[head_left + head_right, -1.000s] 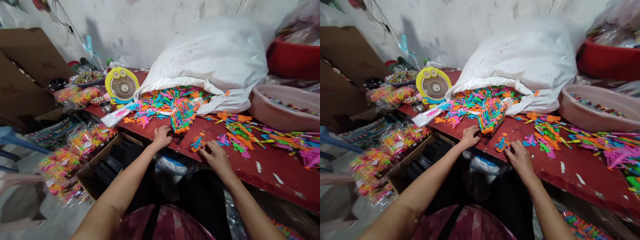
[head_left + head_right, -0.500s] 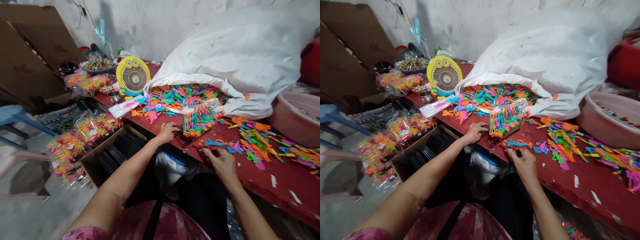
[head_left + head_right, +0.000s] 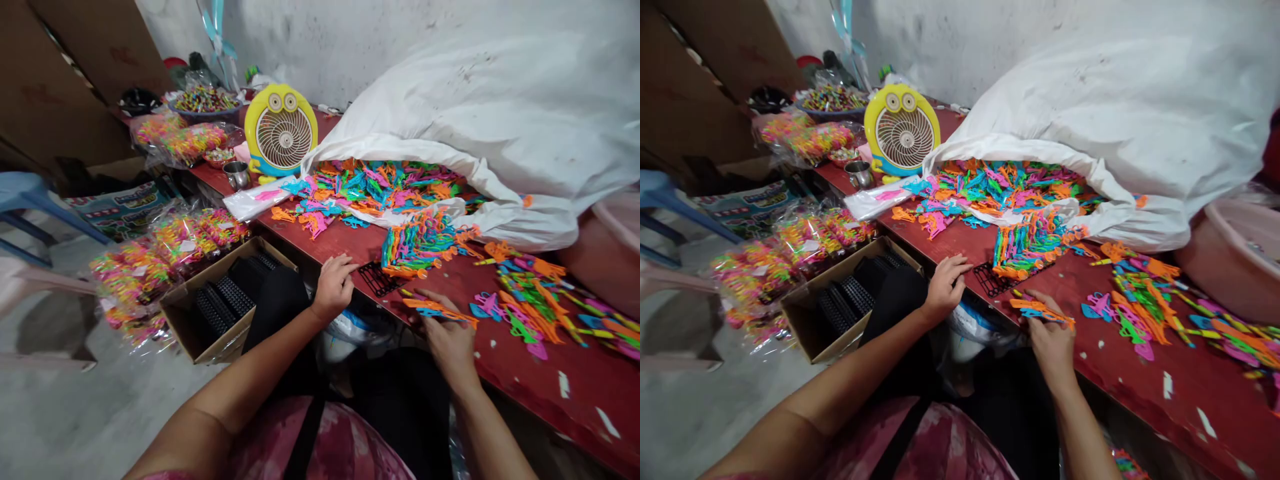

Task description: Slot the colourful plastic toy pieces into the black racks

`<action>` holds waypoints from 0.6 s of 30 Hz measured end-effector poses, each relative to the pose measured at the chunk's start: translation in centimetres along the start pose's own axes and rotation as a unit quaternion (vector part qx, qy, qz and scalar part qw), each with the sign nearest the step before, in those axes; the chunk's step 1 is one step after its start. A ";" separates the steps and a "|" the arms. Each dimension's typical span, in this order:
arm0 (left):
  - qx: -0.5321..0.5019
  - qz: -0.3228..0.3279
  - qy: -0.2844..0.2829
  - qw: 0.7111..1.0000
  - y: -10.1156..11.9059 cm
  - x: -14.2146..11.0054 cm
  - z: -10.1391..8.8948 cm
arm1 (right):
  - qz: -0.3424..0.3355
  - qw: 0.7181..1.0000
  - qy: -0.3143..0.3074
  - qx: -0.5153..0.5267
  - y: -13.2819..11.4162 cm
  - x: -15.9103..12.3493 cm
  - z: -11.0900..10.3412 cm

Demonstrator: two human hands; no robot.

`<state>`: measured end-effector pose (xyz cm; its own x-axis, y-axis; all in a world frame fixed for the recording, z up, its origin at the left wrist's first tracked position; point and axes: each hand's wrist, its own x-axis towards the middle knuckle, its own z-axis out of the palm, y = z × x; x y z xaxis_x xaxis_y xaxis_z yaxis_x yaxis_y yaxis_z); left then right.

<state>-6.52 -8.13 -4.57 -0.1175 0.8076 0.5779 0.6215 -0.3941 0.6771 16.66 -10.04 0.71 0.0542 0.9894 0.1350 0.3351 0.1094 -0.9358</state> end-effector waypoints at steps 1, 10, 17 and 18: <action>-0.006 0.004 0.020 1.000 0.4 -0.2 0.0 | -0.005 1.000 0.007 -0.005 0.1 0.0 0.1; 0.014 0.112 -0.070 0.991 3.6 -2.0 0.7 | -0.060 0.997 0.040 -0.031 1.2 -0.3 0.7; 0.028 0.115 -0.084 0.989 2.8 -2.2 1.1 | -0.055 0.997 0.052 0.014 1.3 0.0 1.5; 0.027 0.116 -0.082 0.990 2.7 -2.2 1.2 | -0.055 0.997 0.052 0.019 1.1 0.0 1.7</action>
<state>-3.70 -10.42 -4.53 0.1572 0.7600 0.6306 0.6586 -0.5565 0.5065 15.43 -9.77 -0.93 0.1163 0.9564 0.2680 0.3092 0.2216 -0.9248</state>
